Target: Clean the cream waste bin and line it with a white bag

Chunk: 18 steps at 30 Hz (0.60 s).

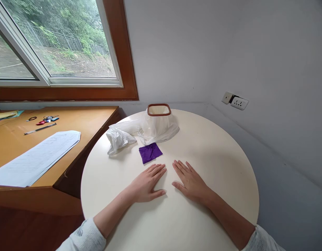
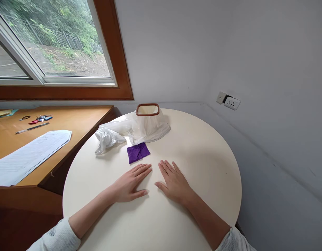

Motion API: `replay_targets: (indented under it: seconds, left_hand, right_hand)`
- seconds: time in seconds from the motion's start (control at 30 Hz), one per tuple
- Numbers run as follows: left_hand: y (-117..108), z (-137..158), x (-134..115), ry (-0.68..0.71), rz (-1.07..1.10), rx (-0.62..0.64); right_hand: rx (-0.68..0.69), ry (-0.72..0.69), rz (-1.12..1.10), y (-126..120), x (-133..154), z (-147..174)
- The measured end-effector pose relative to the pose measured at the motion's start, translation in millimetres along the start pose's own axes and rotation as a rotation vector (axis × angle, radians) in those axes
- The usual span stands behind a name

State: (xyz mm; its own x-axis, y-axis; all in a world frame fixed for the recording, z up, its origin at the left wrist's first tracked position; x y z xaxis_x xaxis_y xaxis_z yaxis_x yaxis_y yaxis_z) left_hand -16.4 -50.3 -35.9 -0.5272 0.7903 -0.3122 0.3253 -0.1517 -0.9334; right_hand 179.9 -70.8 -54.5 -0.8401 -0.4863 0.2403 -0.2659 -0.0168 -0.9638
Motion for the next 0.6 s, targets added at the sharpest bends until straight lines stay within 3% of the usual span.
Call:
replay_targets:
  seconds: [0.4,0.6]
  left_hand:
    - [-1.9,1.7,-1.2,-0.006,0.023,-0.07]
    - [-5.0,1.1,-3.9,-0.029,0.051,-0.167]
  right_hand:
    - [-0.009,0.002,-0.006,-0.9,1.1,1.3]
    - [0.024,0.02,-0.031,-4.4,3.1,0.8]
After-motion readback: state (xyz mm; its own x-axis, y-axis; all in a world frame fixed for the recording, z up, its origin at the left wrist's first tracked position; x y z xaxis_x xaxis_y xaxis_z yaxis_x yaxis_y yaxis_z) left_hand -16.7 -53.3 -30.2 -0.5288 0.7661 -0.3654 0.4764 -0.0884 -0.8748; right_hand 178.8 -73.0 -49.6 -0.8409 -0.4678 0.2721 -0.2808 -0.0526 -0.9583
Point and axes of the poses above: each hand's wrist, its own z-axis away from the middle knuckle, its own y-axis out of the palm, x = y × z, the point moved 3 cm from there along -z, towards the middle knuckle, and after that the axes turned 7 degrees about -x, right-handed, at the moved point
